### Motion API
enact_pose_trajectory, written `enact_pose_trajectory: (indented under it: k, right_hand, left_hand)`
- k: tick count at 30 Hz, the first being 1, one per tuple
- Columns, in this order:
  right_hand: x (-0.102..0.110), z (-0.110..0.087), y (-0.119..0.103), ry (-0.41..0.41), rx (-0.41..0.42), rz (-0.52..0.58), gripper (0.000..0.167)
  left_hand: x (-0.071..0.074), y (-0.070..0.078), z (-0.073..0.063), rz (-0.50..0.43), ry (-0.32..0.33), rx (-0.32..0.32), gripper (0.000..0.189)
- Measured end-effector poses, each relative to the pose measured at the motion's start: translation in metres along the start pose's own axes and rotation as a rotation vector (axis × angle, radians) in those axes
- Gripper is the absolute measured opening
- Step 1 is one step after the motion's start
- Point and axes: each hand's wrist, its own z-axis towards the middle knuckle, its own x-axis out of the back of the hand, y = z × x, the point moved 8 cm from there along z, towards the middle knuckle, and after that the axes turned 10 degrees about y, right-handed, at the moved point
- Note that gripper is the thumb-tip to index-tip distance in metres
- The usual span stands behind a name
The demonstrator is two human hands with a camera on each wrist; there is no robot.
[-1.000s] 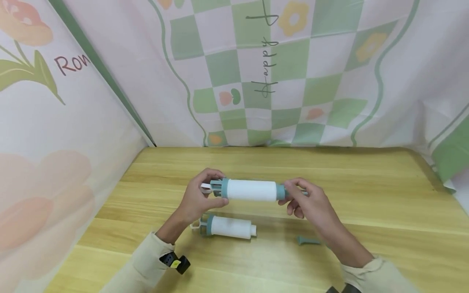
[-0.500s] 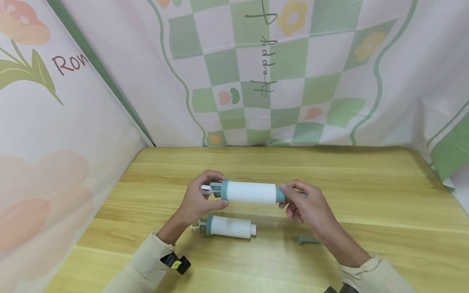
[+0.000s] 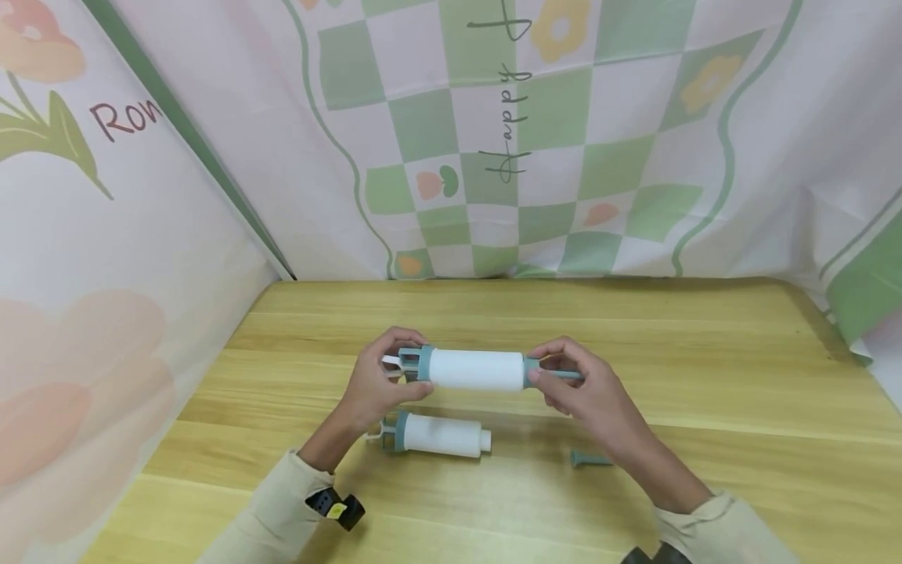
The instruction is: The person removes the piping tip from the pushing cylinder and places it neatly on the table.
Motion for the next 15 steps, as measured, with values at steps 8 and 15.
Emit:
enact_pose_trajectory:
  k: [8,15]
  right_hand:
    - [0.0028,-0.0008,0.0017,0.019,-0.003,-0.041,0.028]
    - [0.0026,-0.0018,-0.0009,0.019,0.025,-0.055,0.031]
  left_hand:
    - [0.0000,-0.0014,-0.0003,-0.001,0.008,0.004,0.048]
    - [0.0011,-0.0029,-0.0014,-0.008,0.012,0.016,0.048]
